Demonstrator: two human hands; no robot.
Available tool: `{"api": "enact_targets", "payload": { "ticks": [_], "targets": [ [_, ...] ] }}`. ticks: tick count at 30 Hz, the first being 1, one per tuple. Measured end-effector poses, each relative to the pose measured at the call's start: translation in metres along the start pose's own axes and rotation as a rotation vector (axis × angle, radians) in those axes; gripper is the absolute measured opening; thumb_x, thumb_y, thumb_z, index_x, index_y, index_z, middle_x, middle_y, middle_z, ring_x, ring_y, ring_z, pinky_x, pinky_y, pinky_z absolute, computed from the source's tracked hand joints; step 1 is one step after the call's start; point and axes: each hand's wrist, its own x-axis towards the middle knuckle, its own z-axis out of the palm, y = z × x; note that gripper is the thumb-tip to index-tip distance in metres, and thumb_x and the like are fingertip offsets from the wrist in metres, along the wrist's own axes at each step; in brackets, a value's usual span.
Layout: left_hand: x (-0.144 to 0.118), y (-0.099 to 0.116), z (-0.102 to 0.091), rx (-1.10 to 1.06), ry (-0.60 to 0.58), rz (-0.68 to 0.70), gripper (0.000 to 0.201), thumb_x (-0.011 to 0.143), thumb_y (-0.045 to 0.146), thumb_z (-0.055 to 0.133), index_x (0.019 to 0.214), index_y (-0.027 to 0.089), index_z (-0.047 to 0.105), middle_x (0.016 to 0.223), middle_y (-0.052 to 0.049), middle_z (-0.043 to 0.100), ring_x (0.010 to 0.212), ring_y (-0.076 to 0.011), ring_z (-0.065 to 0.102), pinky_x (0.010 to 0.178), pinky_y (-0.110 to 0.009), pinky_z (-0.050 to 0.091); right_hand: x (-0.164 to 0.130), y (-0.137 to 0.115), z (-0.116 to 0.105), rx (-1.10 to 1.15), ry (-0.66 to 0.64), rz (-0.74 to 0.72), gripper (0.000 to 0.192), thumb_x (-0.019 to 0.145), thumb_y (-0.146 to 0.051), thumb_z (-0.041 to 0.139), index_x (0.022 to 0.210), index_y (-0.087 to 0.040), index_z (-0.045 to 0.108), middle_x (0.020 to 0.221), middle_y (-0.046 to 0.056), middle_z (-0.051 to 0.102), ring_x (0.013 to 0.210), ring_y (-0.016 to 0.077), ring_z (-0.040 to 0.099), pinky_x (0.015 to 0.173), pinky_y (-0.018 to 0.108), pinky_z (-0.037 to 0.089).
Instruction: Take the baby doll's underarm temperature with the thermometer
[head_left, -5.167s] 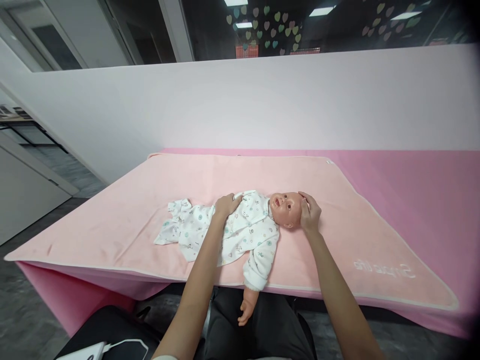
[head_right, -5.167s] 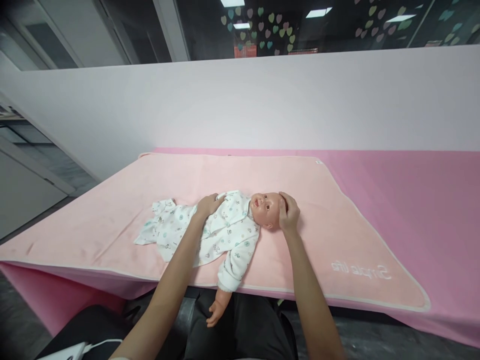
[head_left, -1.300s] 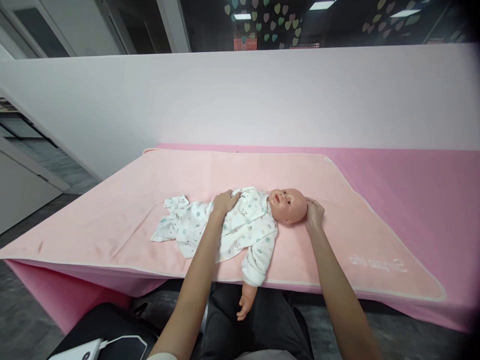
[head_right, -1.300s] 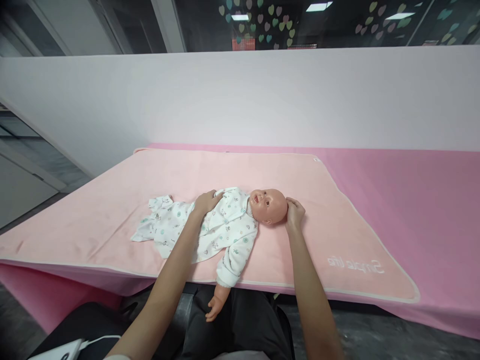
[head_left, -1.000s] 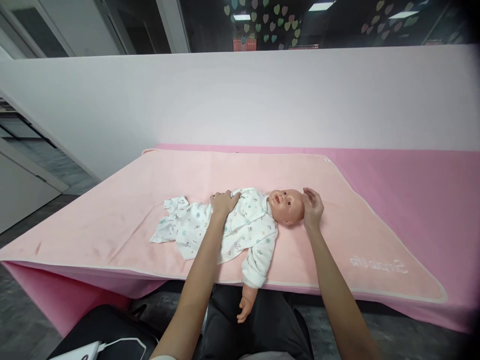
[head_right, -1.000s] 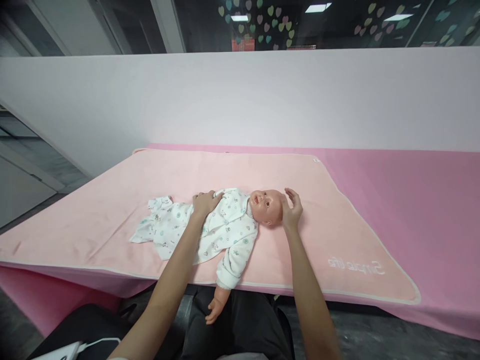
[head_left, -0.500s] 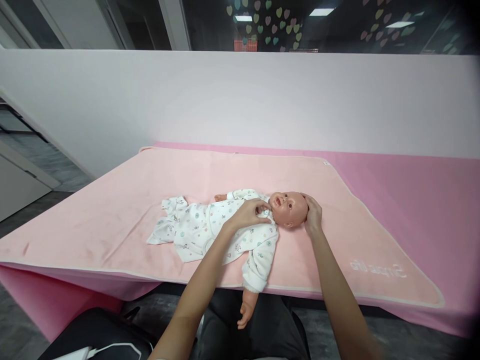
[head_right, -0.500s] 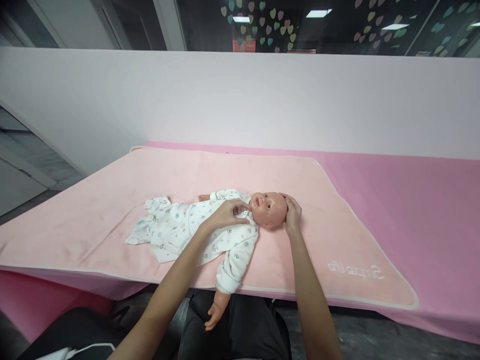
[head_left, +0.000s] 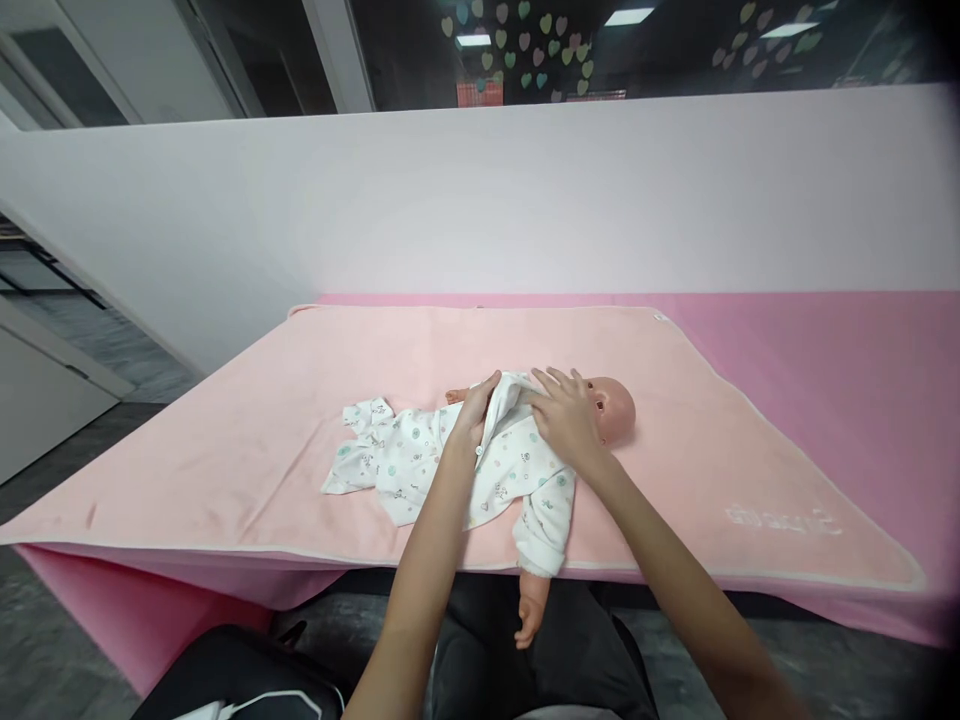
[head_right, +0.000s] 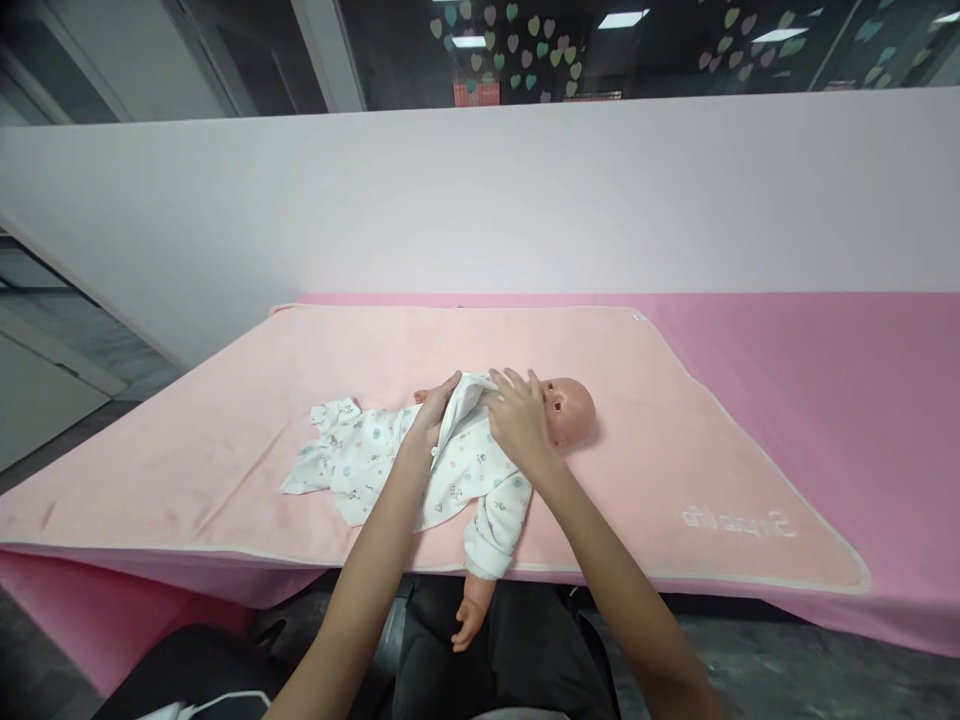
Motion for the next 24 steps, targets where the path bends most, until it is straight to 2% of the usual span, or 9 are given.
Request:
{"api": "enact_targets", "payload": {
  "ticks": [3,6,9,11,13,15,18,20,24],
  "targets": [
    [-0.003,0.0,0.003,-0.049,-0.027,-0.025,0.024,0.082,0.034,0.061,0.085,0.01,0.061,0.073,-0.007,0.068,0.064,-0.0153,0.064,0.071,-0.025,0.052,0.021,-0.009,0.018,-0.193,-0.197,0.014,0.025,0.082,-0.009,0.044,0.087,-0.015,0.068,0.14,0.013,0.042,0.131,0.0323,0.032,0.104,0.059,0.017],
    [-0.003,0.002,0.003,-0.05,0.014,-0.031,0.021,0.081,0.031,0.061,0.081,0.011,0.061,0.067,-0.005,0.066,0.058,-0.014,0.062,0.068,-0.024,0.052,0.026,-0.004,0.018,-0.215,-0.257,0.041,0.024,0.083,-0.01,0.044,0.084,-0.014,0.068,0.133,0.015,0.049,0.129,0.0326,0.034,0.105,0.06,0.013],
    [-0.001,0.002,0.001,-0.032,0.114,0.067,0.019,0.078,0.032,0.063,0.08,0.013,0.062,0.06,-0.002,0.062,0.053,-0.0123,0.059,0.062,-0.022,0.05,0.012,0.007,-0.01,-0.023,-0.128,0.167,0.027,0.088,-0.02,0.042,0.08,-0.019,0.068,0.111,0.01,0.064,0.113,0.0266,0.05,0.106,0.059,0.014],
    [0.001,0.0,0.0,0.013,0.163,0.161,0.023,0.078,0.036,0.062,0.082,0.013,0.064,0.061,-0.001,0.062,0.054,-0.0117,0.059,0.058,-0.022,0.048,-0.004,0.014,-0.038,0.186,0.075,0.414,0.03,0.09,-0.028,0.039,0.084,-0.018,0.066,0.097,0.008,0.067,0.098,0.0225,0.058,0.102,0.052,0.029],
    [0.001,-0.006,0.001,0.182,0.108,0.244,0.028,0.077,0.04,0.06,0.084,0.014,0.066,0.063,-0.001,0.063,0.055,-0.0114,0.057,0.054,-0.021,0.045,-0.019,0.018,-0.066,0.485,0.241,0.542,0.032,0.091,-0.038,0.039,0.092,-0.018,0.064,0.092,0.006,0.067,0.09,0.0197,0.06,0.087,0.038,0.045],
    [-0.002,-0.013,0.004,0.527,-0.082,0.307,0.029,0.073,0.041,0.063,0.084,0.014,0.07,0.065,-0.002,0.063,0.056,-0.0115,0.055,0.053,-0.021,0.041,-0.027,0.017,-0.089,0.665,0.309,0.545,0.033,0.09,-0.043,0.043,0.093,-0.018,0.064,0.09,0.005,0.066,0.088,0.018,0.06,0.078,0.03,0.048],
    [-0.009,-0.023,0.01,1.095,-0.309,0.428,0.023,0.067,0.037,0.069,0.079,0.018,0.073,0.065,0.0,0.064,0.056,-0.0112,0.05,0.055,-0.022,0.036,-0.028,0.01,-0.111,0.719,0.335,0.497,0.032,0.088,-0.045,0.047,0.091,-0.02,0.065,0.089,0.004,0.065,0.09,0.0173,0.06,0.079,0.029,0.047],
    [-0.013,-0.026,0.014,1.291,-0.322,0.496,0.023,0.067,0.037,0.069,0.084,0.022,0.073,0.065,0.002,0.063,0.056,-0.0107,0.047,0.055,-0.022,0.033,-0.027,0.006,-0.116,0.707,0.348,0.483,0.032,0.088,-0.046,0.046,0.091,-0.02,0.065,0.091,0.004,0.065,0.092,0.0177,0.06,0.081,0.03,0.047],
    [-0.016,-0.027,0.016,1.396,-0.313,0.562,0.026,0.07,0.037,0.067,0.091,0.023,0.072,0.065,0.002,0.06,0.054,-0.0097,0.042,0.053,-0.022,0.03,-0.047,0.012,-0.109,0.688,0.315,0.516,0.031,0.088,-0.045,0.046,0.095,-0.021,0.064,0.095,0.005,0.065,0.095,0.0188,0.059,0.084,0.032,0.046]
  ]
}}
